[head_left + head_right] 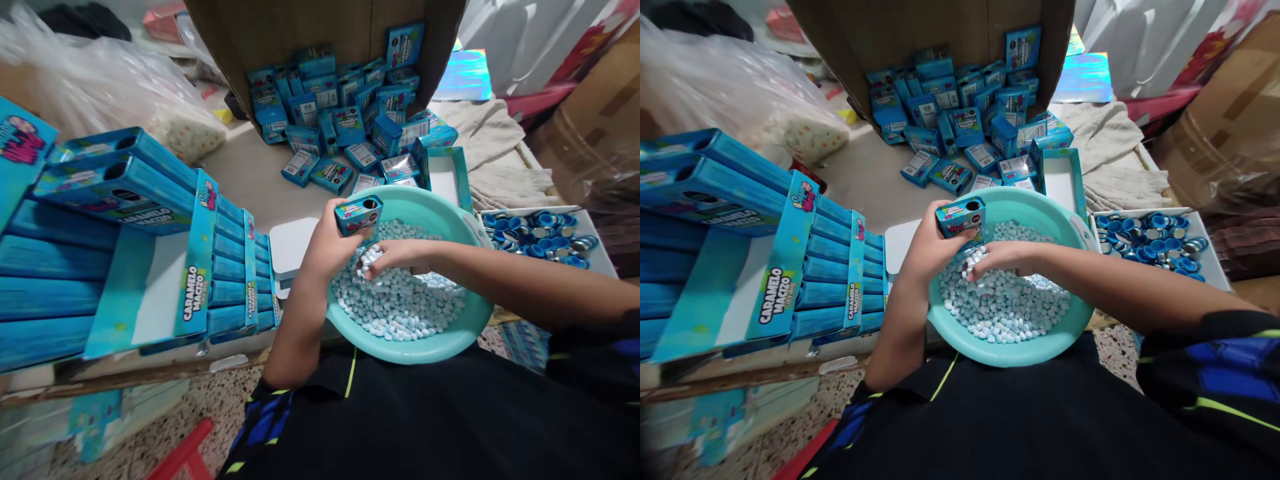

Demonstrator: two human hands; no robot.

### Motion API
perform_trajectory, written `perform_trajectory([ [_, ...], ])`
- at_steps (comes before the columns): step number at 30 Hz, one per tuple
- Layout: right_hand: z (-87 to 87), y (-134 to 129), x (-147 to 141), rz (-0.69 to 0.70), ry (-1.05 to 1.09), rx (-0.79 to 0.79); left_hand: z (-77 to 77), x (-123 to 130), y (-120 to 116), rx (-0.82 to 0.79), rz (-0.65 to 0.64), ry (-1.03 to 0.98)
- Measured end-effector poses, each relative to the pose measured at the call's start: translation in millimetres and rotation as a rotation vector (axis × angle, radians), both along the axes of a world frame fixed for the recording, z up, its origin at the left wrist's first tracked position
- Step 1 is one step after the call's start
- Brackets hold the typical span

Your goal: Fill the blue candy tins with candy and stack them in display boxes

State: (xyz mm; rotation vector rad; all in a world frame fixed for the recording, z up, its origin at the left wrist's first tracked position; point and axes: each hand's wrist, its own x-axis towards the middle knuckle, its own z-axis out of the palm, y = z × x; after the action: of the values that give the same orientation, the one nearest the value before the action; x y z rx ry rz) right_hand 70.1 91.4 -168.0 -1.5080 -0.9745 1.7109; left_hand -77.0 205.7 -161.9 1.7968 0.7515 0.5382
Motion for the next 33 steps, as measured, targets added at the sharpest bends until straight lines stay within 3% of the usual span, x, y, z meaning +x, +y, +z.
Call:
perform_trajectory([
  [3, 19.6, -12, 11, -0.009, 0.210, -0.201, 1.1, 1, 0, 0.035, -0.022, 0.059],
  [5, 31.2, -20, 14, -0.102, 0.259, -0.198, 4.2, 1, -2, 0.085, -0.060, 0.128],
  [10, 52.6, -22, 9, -0.449, 0.246, 0.063, 11.3, -2, -4, 0.167, -0.201, 0.198],
  [15, 53.6, -11, 1, -0.658, 0.033, 0.357, 13.8, -7, -4, 0.143, -0.386, 0.142],
  [22, 40.0, -10, -4, -0.616, -0.278, 0.535, 16.2, -9, -4, 0.144, -0.482, 0.061],
  [33, 31.4, -16, 2, -0.541, -0.318, 0.663, 20.5, -10, -5, 0.082, -0.489, 0.056],
])
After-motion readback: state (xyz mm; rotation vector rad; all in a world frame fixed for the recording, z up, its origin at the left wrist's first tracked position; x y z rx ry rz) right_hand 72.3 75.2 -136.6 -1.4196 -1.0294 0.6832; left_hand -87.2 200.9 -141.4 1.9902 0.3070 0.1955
